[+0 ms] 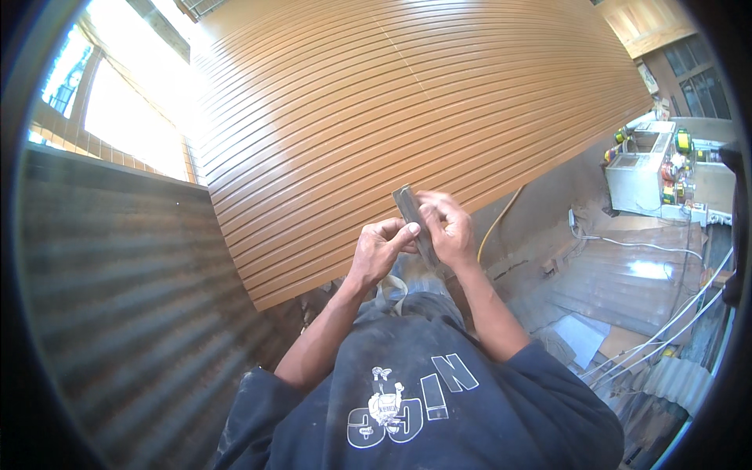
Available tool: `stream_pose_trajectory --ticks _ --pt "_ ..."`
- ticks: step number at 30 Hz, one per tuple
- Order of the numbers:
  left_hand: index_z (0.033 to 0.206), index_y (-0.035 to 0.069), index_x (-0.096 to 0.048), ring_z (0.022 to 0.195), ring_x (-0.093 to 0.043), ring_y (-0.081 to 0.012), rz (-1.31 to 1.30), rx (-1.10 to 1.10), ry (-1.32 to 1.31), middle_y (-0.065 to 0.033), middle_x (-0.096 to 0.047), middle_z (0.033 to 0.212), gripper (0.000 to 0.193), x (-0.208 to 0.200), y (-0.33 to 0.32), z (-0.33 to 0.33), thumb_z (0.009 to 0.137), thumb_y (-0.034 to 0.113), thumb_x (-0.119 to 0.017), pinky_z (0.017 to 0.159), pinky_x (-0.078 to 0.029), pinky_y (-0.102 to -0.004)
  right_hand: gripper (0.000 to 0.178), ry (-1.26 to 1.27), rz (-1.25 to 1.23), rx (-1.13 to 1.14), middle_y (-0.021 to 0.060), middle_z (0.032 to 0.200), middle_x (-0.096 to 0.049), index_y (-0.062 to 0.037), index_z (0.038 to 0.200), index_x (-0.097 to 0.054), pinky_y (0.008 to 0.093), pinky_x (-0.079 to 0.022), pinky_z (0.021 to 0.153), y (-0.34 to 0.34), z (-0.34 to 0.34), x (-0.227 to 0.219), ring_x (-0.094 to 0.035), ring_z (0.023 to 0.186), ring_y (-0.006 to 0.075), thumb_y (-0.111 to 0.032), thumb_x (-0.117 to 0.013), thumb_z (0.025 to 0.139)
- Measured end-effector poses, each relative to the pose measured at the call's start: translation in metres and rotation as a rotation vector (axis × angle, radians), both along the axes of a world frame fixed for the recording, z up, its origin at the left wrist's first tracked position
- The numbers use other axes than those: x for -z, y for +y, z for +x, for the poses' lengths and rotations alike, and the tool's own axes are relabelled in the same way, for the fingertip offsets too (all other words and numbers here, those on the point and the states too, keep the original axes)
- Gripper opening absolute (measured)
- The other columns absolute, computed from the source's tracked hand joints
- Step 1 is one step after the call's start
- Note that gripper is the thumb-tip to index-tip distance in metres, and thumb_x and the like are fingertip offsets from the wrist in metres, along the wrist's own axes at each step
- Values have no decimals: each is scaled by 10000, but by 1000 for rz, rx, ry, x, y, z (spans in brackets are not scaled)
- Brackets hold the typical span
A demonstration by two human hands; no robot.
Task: The person sands a large wooden board with a sanding block, moving it back and forth along the surface. They briefly inspect the sanding block and continue sanding different sections of the board.
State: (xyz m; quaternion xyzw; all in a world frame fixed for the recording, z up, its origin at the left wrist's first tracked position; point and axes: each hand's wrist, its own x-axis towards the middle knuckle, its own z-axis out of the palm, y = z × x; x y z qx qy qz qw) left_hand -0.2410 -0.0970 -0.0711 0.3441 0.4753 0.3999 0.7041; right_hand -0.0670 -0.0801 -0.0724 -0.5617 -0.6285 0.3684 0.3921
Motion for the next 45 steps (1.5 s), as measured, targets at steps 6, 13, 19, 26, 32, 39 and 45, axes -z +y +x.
stream_pose_trajectory --ticks 6,13,19,26,32,39,45 --pt "990 -16 -758 826 -703 -117 67 -35 26 -59 -758 901 271 8 -14 -30 1059 241 -709 761 -597 -304 492 419 -471 -300 120 1185 -728 36 1381 -637 321 -532 978 -23 -10 -9 -664 1132 161 -362 -611 1093" --pt "1156 -18 -673 868 -698 -154 32 -211 170 -86 -731 983 240 8 -34 -48 1025 177 -723 786 -600 -304 408 996 -759 -36 101 1277 -711 21 1420 -610 338 -525 1025 -16 7 -1 -674 1160 179 -222 -600 1092" --pt "1403 -29 -568 1112 -716 -265 350 -490 724 -201 -687 1198 542 -13 -36 -23 921 82 -790 822 -619 -363 474 706 -603 -7 115 1370 -657 56 1504 -524 301 -461 1083 -23 -20 -14 -598 1258 167 -237 -531 1131" --pt "1391 -46 -615 1117 -728 -279 234 -51 424 -203 -726 1225 485 -25 -41 -39 1004 213 -751 937 -600 -389 548 726 -734 -207 123 1408 -620 53 1551 -464 317 -468 1094 -43 -36 -31 -600 1259 172 -325 -489 1156" --pt "1321 -8 -644 1058 -727 -179 -114 -363 -141 -124 -751 1179 363 -8 -47 -62 1006 151 -729 914 -607 -336 486 1031 -587 81 124 1378 -655 30 1479 -546 340 -487 1077 -30 -4 -23 -630 1253 203 -294 -546 1117" --pt "1150 -3 -714 943 -728 -136 41 -276 173 -75 -772 1052 217 -22 -45 -57 1001 154 -735 829 -596 -290 590 -74 12 115 217 1605 -511 -77 1626 -440 440 -414 1218 -30 -10 -25 -474 1501 369 -92 -476 1037" --pt "1078 -21 -703 908 -735 -142 281 -349 456 -86 -768 991 179 -70 -42 -21 1017 147 -715 793 -580 -291 676 -346 383 -194 229 1665 -418 -54 1654 -375 488 -362 1252 -46 -40 -43 -369 1562 405 -152 -566 1013"
